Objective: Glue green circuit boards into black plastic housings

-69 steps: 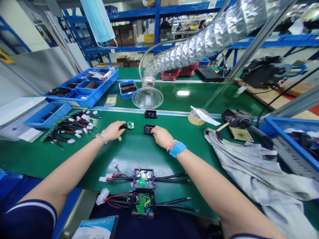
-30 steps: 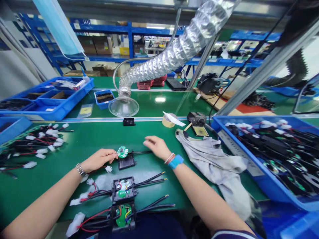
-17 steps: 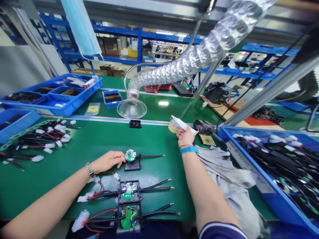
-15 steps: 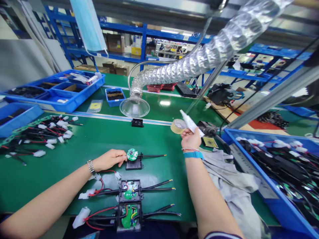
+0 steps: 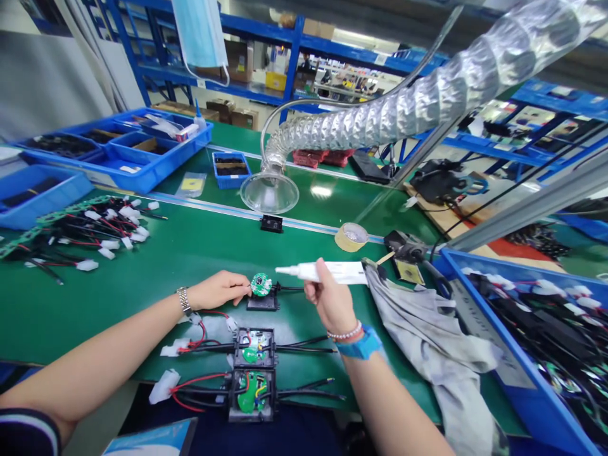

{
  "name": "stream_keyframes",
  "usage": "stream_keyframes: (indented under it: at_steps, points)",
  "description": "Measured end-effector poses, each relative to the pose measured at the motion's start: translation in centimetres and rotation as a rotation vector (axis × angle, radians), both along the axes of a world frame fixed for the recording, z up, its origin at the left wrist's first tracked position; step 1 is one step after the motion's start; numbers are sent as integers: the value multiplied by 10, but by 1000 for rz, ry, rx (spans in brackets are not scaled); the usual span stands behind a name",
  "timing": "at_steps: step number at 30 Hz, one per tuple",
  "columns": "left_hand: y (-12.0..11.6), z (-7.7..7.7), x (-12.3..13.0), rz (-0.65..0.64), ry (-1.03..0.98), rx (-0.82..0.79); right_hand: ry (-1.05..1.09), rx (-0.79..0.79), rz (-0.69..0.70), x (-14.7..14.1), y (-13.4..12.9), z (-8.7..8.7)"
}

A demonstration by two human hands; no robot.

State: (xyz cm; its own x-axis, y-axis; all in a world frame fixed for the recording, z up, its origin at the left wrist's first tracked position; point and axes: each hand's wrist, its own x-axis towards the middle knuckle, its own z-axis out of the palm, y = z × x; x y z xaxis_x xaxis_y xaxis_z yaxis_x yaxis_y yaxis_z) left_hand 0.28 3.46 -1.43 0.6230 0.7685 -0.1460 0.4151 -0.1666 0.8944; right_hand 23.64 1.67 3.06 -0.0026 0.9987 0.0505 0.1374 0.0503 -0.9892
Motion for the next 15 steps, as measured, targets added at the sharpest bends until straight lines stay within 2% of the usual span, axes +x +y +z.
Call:
stream_keyframes:
  at_steps: [3,5,10,15]
  points:
    - [0,0,0,-7,-5,2,-382,142,-93,0,-15,-15]
    - [0,0,0,-10,-2,3,-504,227,-106,5,-19,-23]
    - [0,1,-1,-13,2,5,-611,354,-92,10,-19,-38]
    - [-1,3,-1,-9,-3,12,-657,413,-66,8,-16,-41]
